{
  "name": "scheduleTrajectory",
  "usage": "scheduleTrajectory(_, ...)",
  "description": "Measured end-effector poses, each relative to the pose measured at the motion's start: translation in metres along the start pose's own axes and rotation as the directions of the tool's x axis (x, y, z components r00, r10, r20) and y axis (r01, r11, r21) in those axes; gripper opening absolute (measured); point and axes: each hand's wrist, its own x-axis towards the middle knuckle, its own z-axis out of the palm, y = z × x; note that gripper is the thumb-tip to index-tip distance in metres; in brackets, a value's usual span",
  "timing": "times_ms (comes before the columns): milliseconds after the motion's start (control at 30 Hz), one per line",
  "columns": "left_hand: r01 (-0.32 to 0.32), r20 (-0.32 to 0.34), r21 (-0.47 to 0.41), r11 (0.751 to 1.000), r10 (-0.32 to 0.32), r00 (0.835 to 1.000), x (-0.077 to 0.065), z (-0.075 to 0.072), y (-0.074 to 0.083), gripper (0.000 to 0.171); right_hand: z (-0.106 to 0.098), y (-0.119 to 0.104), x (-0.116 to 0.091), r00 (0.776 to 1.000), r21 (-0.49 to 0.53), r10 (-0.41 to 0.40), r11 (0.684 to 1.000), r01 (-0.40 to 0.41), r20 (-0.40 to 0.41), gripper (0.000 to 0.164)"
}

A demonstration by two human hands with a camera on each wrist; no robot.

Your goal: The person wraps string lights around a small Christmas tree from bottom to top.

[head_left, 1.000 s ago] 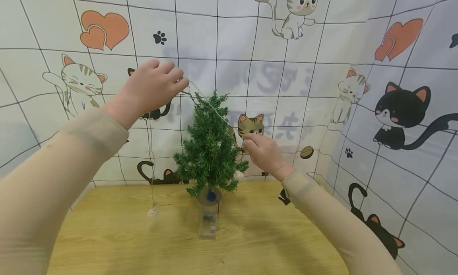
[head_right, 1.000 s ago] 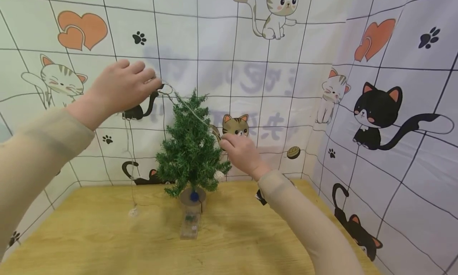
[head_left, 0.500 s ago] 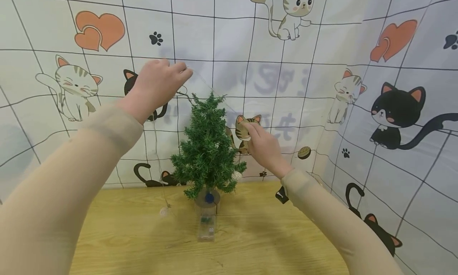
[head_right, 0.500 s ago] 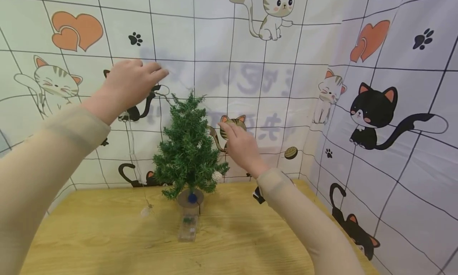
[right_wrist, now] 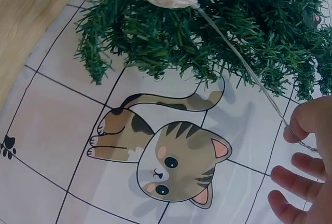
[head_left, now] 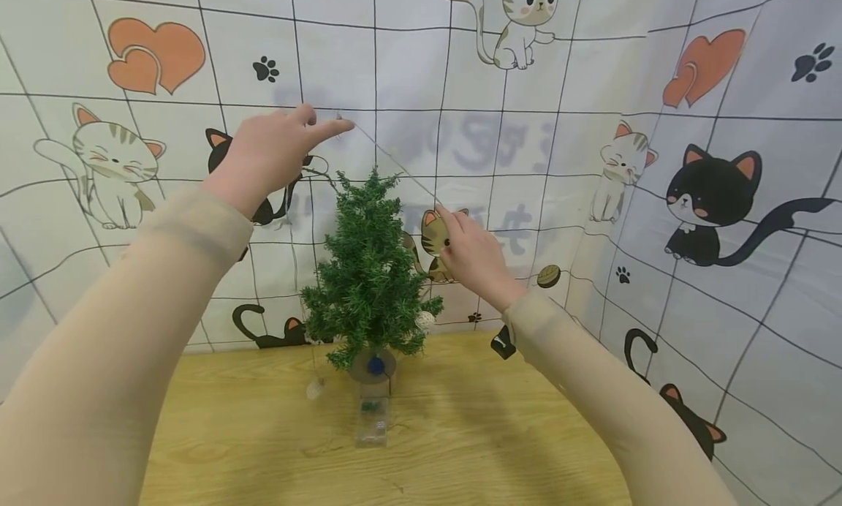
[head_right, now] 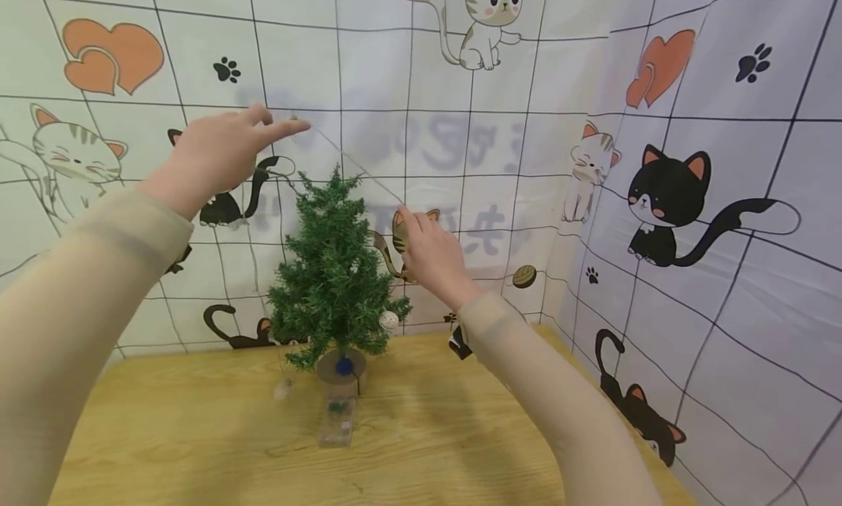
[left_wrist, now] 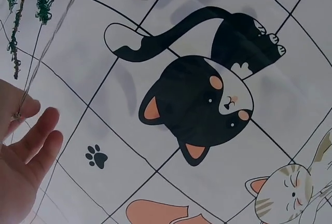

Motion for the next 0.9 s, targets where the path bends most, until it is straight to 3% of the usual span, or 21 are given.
scheduleTrajectory(133,0.101,0.122,-0.187,0.977,-0.078,0.989,0.000,0.006,-0.004,0.092,0.000,-0.002,0.004,0.996,0.022,0.062,0.998,-0.063,0.064,0.071)
scheduleTrajectory(267,0.139,0.172,-0.239,0.961,-0.099,0.980,0.001,0.012,-0.010,0.087,0.003,-0.003,0.007,0.991,0.043,0.097,0.994,-0.101,0.093,0.073)
scheduleTrajectory(433,0.101,0.168,-0.222,0.970,-0.064,0.984,0.001,0.014,-0.019,0.077,0.003,-0.002,0.009,0.988,0.062,0.113,0.991,-0.120,0.104,0.076)
scheduleTrajectory(567,0.053,0.159,-0.094,0.994,-0.037,0.987,-0.001,0.014,-0.023,0.082,0.001,-0.001,0.011,0.986,0.057,0.128,0.989,-0.135,0.110,0.077)
scheduleTrajectory(633,0.053,0.156,-0.055,0.997,-0.044,0.987,-0.001,0.016,-0.021,0.085,0.000,-0.002,0.012,0.983,0.040,0.140,0.988,-0.146,0.119,0.077)
scheduleTrajectory(700,0.076,0.168,-0.078,0.994,-0.062,0.984,-0.001,0.020,-0.018,0.086,0.000,-0.003,0.013,0.980,0.029,0.152,0.987,-0.157,0.128,0.078)
scheduleTrajectory(767,0.132,0.199,-0.159,0.978,-0.099,0.975,0.002,0.024,-0.014,0.088,0.000,-0.006,0.015,0.977,0.023,0.162,0.986,-0.167,0.141,0.080)
scheduleTrajectory(900,0.223,0.237,-0.331,0.917,-0.148,0.960,0.008,0.033,-0.011,0.086,0.001,-0.011,0.017,0.972,0.007,0.176,0.984,-0.179,0.155,0.082)
